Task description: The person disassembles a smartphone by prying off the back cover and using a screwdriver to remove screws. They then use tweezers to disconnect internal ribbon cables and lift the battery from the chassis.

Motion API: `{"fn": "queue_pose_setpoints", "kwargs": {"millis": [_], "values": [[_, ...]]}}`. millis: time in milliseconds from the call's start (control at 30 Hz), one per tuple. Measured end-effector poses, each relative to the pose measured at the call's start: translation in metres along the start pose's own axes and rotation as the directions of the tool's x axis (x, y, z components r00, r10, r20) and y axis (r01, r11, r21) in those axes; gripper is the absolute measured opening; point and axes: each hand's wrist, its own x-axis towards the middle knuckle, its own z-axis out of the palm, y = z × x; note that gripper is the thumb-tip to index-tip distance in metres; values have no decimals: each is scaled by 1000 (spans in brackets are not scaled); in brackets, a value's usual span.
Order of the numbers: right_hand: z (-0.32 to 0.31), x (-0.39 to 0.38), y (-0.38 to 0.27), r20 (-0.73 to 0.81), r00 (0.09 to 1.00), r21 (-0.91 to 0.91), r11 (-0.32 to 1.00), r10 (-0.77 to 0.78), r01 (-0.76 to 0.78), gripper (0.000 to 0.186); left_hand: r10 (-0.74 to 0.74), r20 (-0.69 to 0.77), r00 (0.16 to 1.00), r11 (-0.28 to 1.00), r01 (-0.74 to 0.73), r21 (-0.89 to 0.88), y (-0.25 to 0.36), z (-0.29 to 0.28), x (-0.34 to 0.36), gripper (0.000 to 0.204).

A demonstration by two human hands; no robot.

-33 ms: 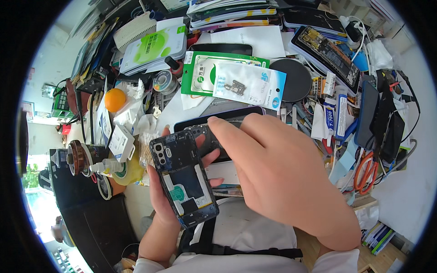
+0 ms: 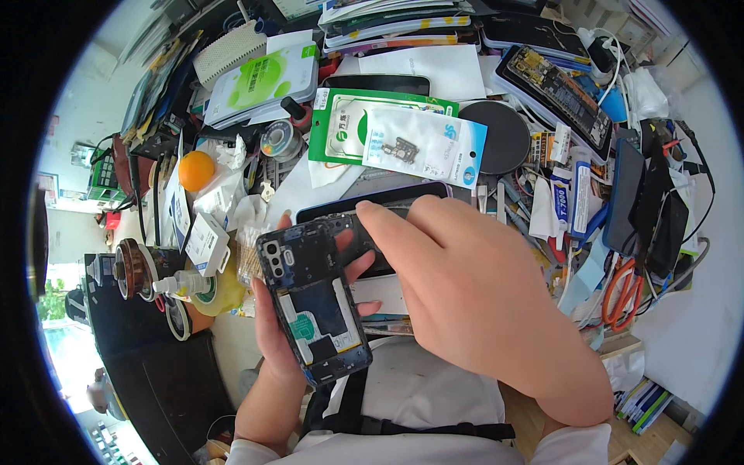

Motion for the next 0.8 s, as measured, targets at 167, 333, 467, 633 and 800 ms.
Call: {"fn": "queue_pose_setpoints", "kwargs": {"millis": [167, 333, 467, 633, 800], "values": [[8, -5, 5, 36, 999, -13, 1000, -12, 13, 41, -59, 23, 998, 996, 58, 62, 0, -3, 8, 82], [-12, -7, -7, -11, 1000, 9, 1000, -18, 18, 43, -56, 10, 998, 997, 56, 52, 0, -1, 10, 83], [-12, -2, -14, -114, 991, 145, 986, -69, 86, 44, -72, 13, 997, 997, 72, 39, 3, 6, 2, 83], [-6, 1, -16, -171, 970, 143, 970, -173, 199, 43, -52, 103, 993, 970, 75, -230, 1, 15, -10, 78], [-5, 1, -17, -184, 965, 143, 966, -188, 215, 41, -20, 156, 988, 970, 57, -237, -1, 19, -13, 79]]}}
